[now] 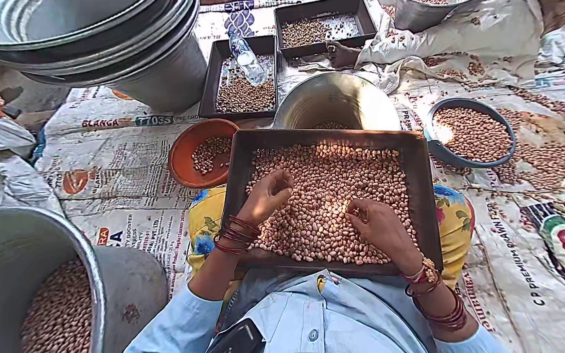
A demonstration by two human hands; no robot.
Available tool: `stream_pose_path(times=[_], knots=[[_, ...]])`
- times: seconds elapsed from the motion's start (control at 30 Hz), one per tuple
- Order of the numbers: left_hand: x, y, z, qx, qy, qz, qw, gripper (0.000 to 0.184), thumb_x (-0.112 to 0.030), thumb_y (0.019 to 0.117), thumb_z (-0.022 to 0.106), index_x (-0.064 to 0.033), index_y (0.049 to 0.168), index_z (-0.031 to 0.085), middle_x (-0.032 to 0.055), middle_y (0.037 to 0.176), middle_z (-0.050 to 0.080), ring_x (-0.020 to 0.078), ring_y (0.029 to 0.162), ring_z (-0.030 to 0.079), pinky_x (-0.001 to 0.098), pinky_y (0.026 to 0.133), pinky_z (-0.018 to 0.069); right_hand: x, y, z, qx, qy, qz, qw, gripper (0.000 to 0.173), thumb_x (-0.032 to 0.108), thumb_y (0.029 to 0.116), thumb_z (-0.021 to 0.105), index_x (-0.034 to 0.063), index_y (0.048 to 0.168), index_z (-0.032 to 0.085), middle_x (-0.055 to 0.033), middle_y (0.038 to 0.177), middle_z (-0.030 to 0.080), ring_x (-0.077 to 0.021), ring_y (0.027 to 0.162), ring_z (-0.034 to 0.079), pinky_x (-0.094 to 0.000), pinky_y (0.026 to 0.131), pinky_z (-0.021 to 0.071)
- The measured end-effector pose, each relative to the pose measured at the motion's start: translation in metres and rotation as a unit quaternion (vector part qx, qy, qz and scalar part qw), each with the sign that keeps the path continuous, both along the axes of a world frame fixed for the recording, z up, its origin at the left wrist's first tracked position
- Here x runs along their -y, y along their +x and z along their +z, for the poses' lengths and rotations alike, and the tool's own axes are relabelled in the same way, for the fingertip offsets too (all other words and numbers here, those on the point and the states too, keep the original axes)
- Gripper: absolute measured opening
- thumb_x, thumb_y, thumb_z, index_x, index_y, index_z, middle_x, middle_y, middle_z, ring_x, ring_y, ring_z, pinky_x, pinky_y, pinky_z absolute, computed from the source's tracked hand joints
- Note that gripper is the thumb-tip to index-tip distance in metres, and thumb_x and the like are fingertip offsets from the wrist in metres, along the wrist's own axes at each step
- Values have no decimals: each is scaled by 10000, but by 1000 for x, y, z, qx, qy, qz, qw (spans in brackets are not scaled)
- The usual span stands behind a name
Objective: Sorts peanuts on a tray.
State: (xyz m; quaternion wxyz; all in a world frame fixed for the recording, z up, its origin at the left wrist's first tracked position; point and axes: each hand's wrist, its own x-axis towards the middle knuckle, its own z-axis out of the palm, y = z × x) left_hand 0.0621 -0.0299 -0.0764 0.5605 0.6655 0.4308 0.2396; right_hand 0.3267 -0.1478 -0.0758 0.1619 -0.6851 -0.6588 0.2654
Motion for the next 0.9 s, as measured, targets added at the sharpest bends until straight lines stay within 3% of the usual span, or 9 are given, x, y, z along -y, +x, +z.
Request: stream_pose_path(times=[0.1,0.17,0.23,0.4,0.53,0.63,0.73,0.8,0.9], knots=[[17,1,-1,-162,99,-71,979,203,-206,962,635,-80,1097,719,-39,718,572,52,612,481,275,624,436,-3,23,-1,-189,18,-42,981,158,233,950,646,127,1037,727,98,676,516,5,543,420,-191,519,369],[28,3,1,-197,135,-84,968,177,-195,954,669,-99,1080,747,-27,675,547,75,589,460,286,606,426,-2,32,2,-374,45,-81,923,102,147,948,563,135,1000,650,133,719,553,47,553,458,-136,510,389],[37,4,2,-204,169,-79,961,162,-178,929,698,-104,1056,766,14,725,609,108,619,495,307,628,449,0,34,4,-441,69,-101,889,154,111,935,451,164,966,591,105,774,571,17,577,486,-153,525,420],[49,9,-1,-238,202,-83,946,187,-126,928,679,-68,1085,764,138,941,717,270,799,663,459,783,547,7,-9,10,-221,67,31,973,171,190,941,635,98,1041,738,78,729,543,31,583,396,-157,537,339],[52,10,2,-260,178,-99,944,188,-141,949,670,-47,1092,749,160,1011,721,305,910,692,489,853,551,8,-44,1,-28,77,120,989,200,184,921,702,77,1082,756,-151,892,675,-301,758,676,-457,669,560],[40,1,1,-190,154,-66,967,188,-204,945,689,-53,1033,757,50,795,661,133,687,573,323,685,491,6,-49,-4,-3,70,119,990,182,162,931,684,60,1071,741,-162,914,685,-330,784,699,-491,666,565],[15,-17,-1,-53,86,43,994,187,-160,932,581,-28,1049,642,-30,788,603,4,643,546,195,619,477,7,-45,-7,-17,79,120,990,190,202,928,678,62,1048,727,-135,869,671,-297,728,673,-463,631,544],[-3,-22,1,-84,96,101,987,176,-107,922,551,-62,1076,626,-18,770,579,51,608,514,249,576,447,7,-40,-6,-33,66,115,991,217,232,925,682,58,1047,727,-134,875,682,-295,741,669,-474,653,541],[-18,-11,10,-233,150,107,955,116,-101,975,671,-76,1080,715,67,712,582,197,593,503,423,598,459,4,-30,3,-19,45,95,994,212,228,928,689,67,1060,723,-137,891,682,-305,766,663,-498,682,538]])
